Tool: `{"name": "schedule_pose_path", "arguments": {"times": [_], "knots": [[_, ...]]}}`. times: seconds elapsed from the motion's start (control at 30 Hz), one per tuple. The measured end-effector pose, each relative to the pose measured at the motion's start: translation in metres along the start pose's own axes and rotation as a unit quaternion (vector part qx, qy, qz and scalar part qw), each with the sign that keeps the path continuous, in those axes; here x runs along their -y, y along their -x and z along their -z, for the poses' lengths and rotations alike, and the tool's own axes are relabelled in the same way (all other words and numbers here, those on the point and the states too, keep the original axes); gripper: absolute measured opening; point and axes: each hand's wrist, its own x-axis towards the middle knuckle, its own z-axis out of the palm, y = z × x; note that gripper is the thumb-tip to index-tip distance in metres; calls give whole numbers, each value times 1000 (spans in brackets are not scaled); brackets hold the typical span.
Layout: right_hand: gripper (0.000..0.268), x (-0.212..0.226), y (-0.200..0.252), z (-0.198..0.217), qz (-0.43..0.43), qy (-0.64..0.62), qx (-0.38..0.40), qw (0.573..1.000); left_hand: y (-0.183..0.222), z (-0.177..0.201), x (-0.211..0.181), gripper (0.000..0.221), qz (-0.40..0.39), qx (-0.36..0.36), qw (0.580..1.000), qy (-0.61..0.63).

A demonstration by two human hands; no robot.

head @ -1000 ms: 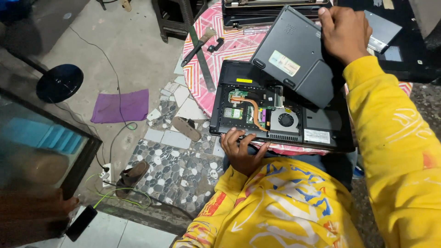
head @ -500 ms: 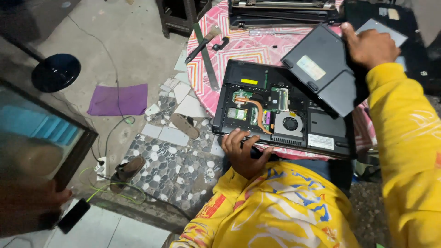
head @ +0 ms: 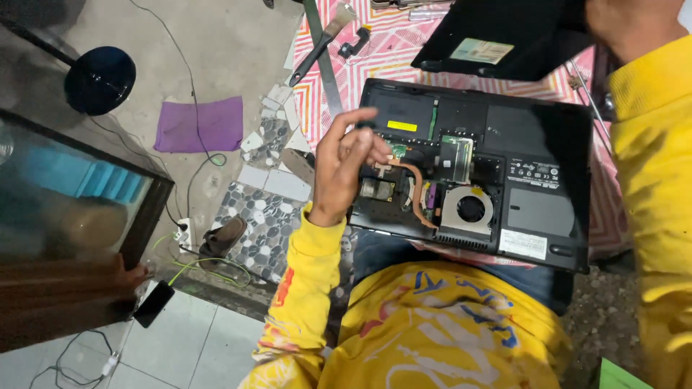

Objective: Disassembling a laptop by removing screws from the casing, prying off the back cover, and removing internal components like the battery and RAM.

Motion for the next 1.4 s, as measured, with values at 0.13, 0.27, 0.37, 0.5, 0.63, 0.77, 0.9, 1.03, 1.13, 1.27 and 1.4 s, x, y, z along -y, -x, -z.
{"name": "schedule_pose_path", "arguments": {"times": [0.13, 0.27, 0.37, 0.5, 0.63, 0.77, 0.9, 1.03, 1.13, 1.27, 1.4], "knots": [[64, 94, -57, 54, 46, -62, -135, 988, -65, -13, 20, 69, 153, 103, 978, 95], [66, 121, -76, 74, 92, -128, -185, 970, -122, -20, 29, 56, 185, 169, 925, 284], [67, 103, -57, 58, 109, -194, -166, 961, -156, -15, 51, 47, 114, 163, 951, 236], [48, 85, -24, 72, -9, -290, -44, 956, -201, 2, 96, 50, 137, 152, 969, 141], [34, 61, 6, 38, -72, -361, 120, 922, -224, 10, 135, 33, 209, 126, 959, 141], [31, 65, 11, 24, -104, -397, 195, 891, -235, 3, 142, 27, 235, 81, 966, 70], [22, 67, 11, 18, -90, -391, 199, 894, -246, -6, 156, 10, 265, -84, 961, 10], [15, 66, 19, 8, -71, -367, 213, 903, -243, -4, 170, 10, 179, 28, 980, -83], [14, 67, 15, 5, -36, -336, 221, 915, -244, 2, 172, 21, 123, 4, 982, -143], [17, 76, 7, 13, -31, -299, 241, 923, -240, 2, 162, 56, 102, 28, 984, -144], [29, 82, -6, 15, -1, -213, 266, 940, -242, -8, 141, 70, 54, 48, 976, -203]]}}
